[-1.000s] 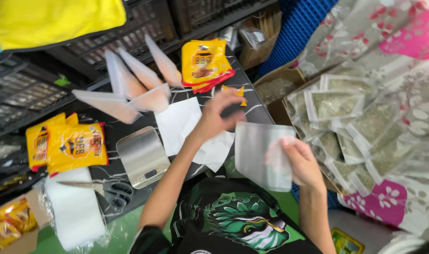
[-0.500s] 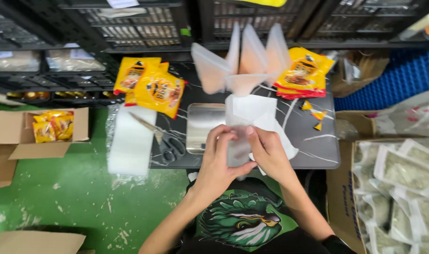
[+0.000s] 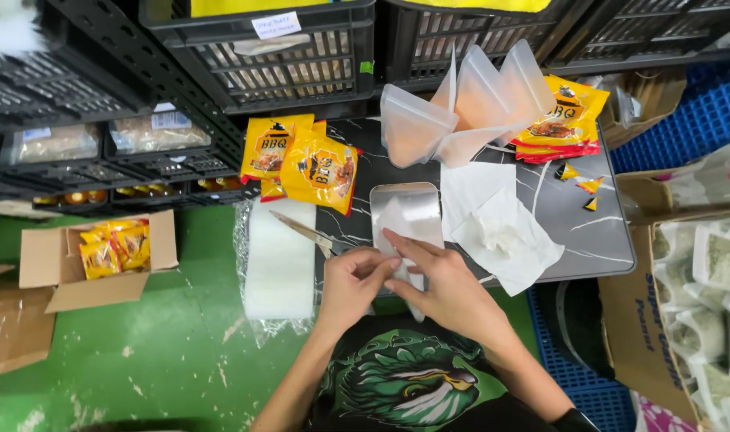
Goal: The person places items into plastic pouches, weighs the pouches on a digital scale, and prepares additional plastic bags for packaging.
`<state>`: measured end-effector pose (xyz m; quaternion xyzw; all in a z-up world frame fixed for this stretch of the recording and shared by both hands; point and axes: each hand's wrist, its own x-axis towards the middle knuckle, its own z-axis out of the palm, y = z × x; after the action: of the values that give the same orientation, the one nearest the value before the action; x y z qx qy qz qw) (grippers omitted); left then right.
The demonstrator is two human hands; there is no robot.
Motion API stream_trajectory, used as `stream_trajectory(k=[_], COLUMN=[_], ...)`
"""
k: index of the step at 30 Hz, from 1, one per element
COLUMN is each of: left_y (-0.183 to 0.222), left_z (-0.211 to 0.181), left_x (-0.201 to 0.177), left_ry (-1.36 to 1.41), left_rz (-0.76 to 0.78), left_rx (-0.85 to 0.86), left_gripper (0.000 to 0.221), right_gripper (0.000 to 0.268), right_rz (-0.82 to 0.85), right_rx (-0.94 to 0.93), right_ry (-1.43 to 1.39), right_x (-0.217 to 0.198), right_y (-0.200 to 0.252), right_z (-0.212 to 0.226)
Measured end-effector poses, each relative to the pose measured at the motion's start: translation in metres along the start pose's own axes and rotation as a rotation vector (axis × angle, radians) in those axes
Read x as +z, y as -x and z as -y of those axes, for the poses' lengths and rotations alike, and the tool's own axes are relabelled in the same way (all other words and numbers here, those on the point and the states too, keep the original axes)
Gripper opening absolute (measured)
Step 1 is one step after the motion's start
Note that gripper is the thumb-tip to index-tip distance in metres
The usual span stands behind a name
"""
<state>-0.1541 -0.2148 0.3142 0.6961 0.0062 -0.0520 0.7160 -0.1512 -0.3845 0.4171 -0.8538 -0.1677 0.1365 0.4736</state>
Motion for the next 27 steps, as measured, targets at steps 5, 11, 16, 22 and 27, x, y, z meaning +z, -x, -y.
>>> stream_trajectory(k=[5, 11, 16, 22, 27], left_y=[-0.001, -0.006, -0.003, 0.001, -0.005], left_z=[-0.004, -0.004, 0.009, 0.054, 0.056], left_x=[-0.013, -0.034, -0.044, -0.046, -0.045], left_ry=[0.049, 0.001, -0.271, -0.667, -0.876], left_rz=[0.065, 0.191, 0.245, 0.204, 0.083], left_rx=[-0.008, 0.013, 0.202, 0.463, 0.599], left_gripper=[0.010, 0.016, 0.019, 0.023, 0.011], right_gripper=[0.065, 0.069, 0.054, 0.030, 0.029], right_rz=[-0.060, -0.118, -0.141, -0.275, -0.410], right_rx=[0.065, 0.089, 0.120, 0.079, 0.067], right_ry=[0.078, -0.035, 0.212, 0.127, 0.135], right_x=[0.035, 0.050, 0.074, 0.102, 0.123], right_y=[-0.003, -0.003, -0.018, -0.033, -0.042], right_z=[-0.010, -0.028, -0.039, -0.056, -0.066])
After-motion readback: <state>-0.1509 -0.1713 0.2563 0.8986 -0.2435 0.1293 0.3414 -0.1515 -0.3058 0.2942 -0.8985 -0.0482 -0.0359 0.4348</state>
